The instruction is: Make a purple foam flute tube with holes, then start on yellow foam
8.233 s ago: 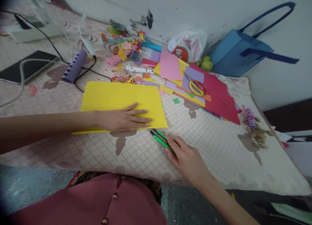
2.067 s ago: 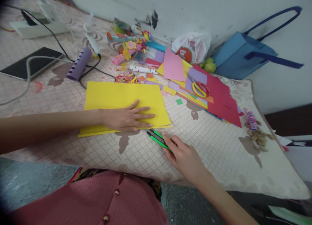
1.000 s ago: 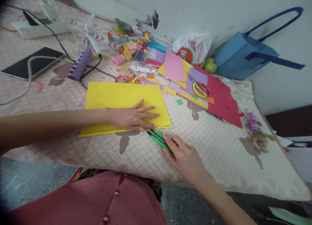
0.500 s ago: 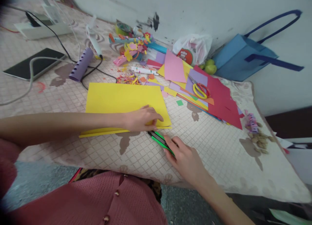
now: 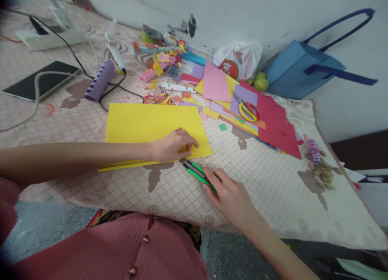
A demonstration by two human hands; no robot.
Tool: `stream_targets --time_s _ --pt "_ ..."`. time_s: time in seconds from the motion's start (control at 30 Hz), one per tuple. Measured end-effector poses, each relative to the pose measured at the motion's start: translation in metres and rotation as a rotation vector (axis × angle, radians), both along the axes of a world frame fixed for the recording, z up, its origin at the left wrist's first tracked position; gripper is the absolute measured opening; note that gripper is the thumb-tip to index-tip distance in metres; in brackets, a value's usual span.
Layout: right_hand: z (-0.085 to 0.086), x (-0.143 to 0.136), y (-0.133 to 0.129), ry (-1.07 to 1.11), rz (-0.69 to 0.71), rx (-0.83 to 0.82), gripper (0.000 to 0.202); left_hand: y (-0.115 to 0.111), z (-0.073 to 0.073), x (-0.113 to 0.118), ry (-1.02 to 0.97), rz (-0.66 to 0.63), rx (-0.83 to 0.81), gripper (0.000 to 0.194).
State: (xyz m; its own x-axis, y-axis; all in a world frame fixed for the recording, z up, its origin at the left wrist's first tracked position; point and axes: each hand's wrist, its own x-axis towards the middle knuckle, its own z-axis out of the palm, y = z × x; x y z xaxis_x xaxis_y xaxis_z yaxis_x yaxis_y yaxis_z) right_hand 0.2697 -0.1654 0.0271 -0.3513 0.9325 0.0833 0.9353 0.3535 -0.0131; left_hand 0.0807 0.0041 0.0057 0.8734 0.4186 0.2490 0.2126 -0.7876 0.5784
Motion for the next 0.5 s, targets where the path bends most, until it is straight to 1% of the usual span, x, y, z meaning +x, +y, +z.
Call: stream_targets --time_s 0.17,0.27,0.37,0.43,0.5 --pt "0.001 0.001 0.0 -0.013 -0.004 -0.003 0.04 0.005 -0.007 -0.003 -0.064 -0.028 0.005 0.026" --pt "0.001 0.001 0.0 -0.01 0.004 0.012 0.039 0.009 -0.005 -0.013 -0.129 -0.072 0.008 0.026" --pt "0.0 0.001 0.0 -0.004 0.003 0.017 0.039 0.01 0.003 -0.03 -0.126 -0.179 0.04 0.023" --pt "-0.001 0.001 0.0 -0.002 -0.001 0.007 0.039 0.009 0.007 -0.041 -0.082 -0.298 0.054 0.028" --pt "-0.001 0.001 0.0 0.002 0.0 -0.001 0.039 0.006 0.01 -0.048 -0.049 -0.398 0.07 0.037"
